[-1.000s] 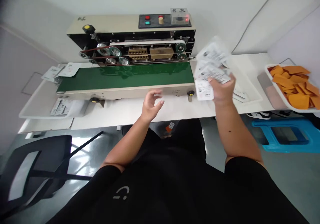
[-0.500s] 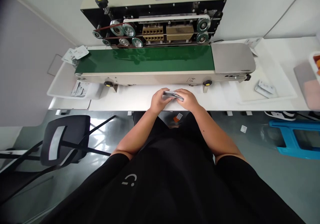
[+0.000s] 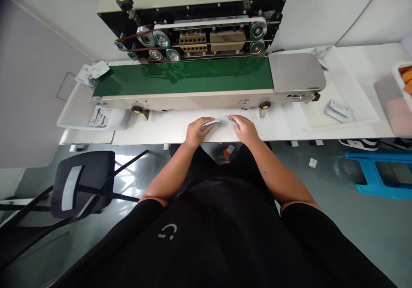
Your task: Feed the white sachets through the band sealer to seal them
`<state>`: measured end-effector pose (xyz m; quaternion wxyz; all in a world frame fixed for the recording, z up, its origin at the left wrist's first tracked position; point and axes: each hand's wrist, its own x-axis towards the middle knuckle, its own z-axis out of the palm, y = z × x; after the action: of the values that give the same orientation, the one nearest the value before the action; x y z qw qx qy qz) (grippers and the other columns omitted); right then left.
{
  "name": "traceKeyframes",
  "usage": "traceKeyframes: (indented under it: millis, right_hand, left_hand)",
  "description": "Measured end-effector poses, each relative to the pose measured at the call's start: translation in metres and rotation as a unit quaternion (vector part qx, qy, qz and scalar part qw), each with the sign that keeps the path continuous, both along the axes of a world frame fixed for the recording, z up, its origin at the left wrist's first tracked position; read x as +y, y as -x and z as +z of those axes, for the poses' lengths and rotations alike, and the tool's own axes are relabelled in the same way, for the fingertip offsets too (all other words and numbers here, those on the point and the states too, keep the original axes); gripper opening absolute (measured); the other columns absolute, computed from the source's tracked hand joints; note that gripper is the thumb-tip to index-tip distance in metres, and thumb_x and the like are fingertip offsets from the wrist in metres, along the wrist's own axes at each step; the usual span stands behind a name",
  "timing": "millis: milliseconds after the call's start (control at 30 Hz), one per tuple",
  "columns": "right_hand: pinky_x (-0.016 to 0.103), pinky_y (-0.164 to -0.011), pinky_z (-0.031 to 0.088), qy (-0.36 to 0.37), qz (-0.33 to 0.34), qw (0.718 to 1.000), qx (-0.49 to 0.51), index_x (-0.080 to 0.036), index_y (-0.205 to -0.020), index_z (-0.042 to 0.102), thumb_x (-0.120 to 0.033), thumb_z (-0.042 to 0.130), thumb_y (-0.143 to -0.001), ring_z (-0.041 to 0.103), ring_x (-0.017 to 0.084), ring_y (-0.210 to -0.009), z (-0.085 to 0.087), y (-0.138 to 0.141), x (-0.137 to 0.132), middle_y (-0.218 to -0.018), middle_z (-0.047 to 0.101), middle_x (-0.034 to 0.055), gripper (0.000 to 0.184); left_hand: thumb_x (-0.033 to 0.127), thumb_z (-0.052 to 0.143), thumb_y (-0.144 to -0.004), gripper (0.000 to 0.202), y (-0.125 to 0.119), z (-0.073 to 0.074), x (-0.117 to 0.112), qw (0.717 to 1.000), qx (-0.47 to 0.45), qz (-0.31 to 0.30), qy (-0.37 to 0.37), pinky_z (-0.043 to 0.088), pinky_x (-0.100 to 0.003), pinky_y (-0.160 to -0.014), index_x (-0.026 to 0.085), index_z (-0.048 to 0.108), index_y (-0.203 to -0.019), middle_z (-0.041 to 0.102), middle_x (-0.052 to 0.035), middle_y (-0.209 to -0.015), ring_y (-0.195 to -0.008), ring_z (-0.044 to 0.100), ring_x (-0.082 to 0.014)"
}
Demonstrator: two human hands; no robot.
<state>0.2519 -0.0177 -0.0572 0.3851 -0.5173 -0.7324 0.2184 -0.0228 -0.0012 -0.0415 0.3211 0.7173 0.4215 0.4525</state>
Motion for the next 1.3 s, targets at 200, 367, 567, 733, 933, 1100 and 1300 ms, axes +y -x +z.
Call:
traceKeyframes:
  millis: [200, 367, 567, 733, 933, 1100, 1300]
  right_hand:
    - [0.044, -0.098, 0.069, 0.068, -0.081, 0.980, 0.170, -0.026, -0.135, 0.071, -0.057, 0.071, -0.098, 0.077, 0.025, -0.106, -0.016, 0.008, 0.010, -0.120, 0.076, 0.0083, 0.049]
    - [0.044, -0.107, 0.064, 0.062, -0.098, 0.947, 0.301, -0.024, -0.139, 0.065, -0.073, 0.070, -0.094, 0.075, 0.025, -0.116, -0.011, 0.016, 0.014, -0.126, 0.074, 0.0106, 0.067]
    - [0.052, -0.110, 0.061, -0.013, -0.138, 0.929, 0.342, -0.030, -0.157, 0.053, -0.073, 0.056, -0.100, 0.070, 0.028, -0.132, 0.021, -0.014, -0.012, -0.137, 0.067, 0.0131, 0.071]
    - [0.053, -0.109, 0.061, -0.009, -0.158, 0.917, 0.366, -0.032, -0.155, 0.054, -0.067, 0.063, -0.098, 0.069, 0.029, -0.134, 0.026, -0.038, -0.036, -0.142, 0.066, 0.0125, 0.068]
    - [0.047, -0.105, 0.064, 0.037, -0.186, 0.879, 0.438, -0.027, -0.140, 0.062, -0.059, 0.079, -0.090, 0.071, 0.026, -0.128, 0.015, -0.040, -0.041, -0.136, 0.070, 0.0103, 0.062]
    - [0.042, -0.108, 0.063, 0.055, -0.219, 0.846, 0.482, -0.021, -0.122, 0.066, -0.053, 0.091, -0.080, 0.074, 0.022, -0.118, 0.014, -0.035, -0.035, -0.124, 0.074, 0.0073, 0.058]
    - [0.039, -0.103, 0.064, 0.081, -0.187, 0.853, 0.481, -0.022, -0.120, 0.067, -0.055, 0.093, -0.077, 0.076, 0.021, -0.110, 0.018, -0.005, -0.027, -0.120, 0.076, 0.0066, 0.061]
  left_hand:
    - [0.050, 0.083, -0.092, 0.035, -0.003, 0.003, -0.002, 0.990, -0.129, 0.007, 0.062, 0.062, -0.040, -0.094, 0.022, 0.077, -0.111, 0.083, -0.0109, -0.110, -0.102, 0.079, -0.0241]
    - [0.043, 0.084, -0.092, 0.024, -0.016, 0.021, -0.004, 0.980, -0.077, -0.180, 0.018, 0.062, -0.048, -0.102, 0.024, 0.079, -0.106, 0.083, -0.0123, -0.116, -0.112, 0.079, -0.0271]
    - [0.035, 0.070, -0.100, 0.011, -0.053, 0.018, -0.004, 0.979, 0.020, -0.196, -0.052, 0.051, -0.060, -0.123, 0.026, 0.076, -0.102, 0.077, -0.0093, -0.140, -0.142, 0.067, -0.0303]
    - [0.029, 0.057, -0.105, 0.040, -0.076, 0.001, 0.010, 0.955, 0.157, -0.247, -0.051, 0.037, -0.065, -0.131, 0.022, 0.065, -0.143, 0.067, -0.0168, -0.154, -0.153, 0.056, -0.0336]
    - [0.051, 0.083, -0.088, 0.071, -0.076, 0.002, 0.000, 0.914, 0.276, -0.264, -0.139, 0.036, -0.066, -0.131, 0.026, 0.062, -0.151, 0.059, -0.0179, -0.162, -0.156, 0.049, -0.0440]
    - [0.021, 0.061, -0.104, 0.038, -0.059, -0.003, -0.027, 0.899, 0.330, -0.243, -0.154, 0.055, -0.051, -0.118, 0.025, 0.068, -0.141, 0.072, -0.0128, -0.149, -0.146, 0.063, -0.0321]
    - [0.044, 0.071, -0.102, 0.031, -0.039, 0.006, -0.022, 0.981, -0.038, -0.190, 0.022, 0.062, -0.043, -0.105, 0.022, 0.068, -0.124, 0.080, -0.0121, -0.128, -0.120, 0.077, -0.0241]
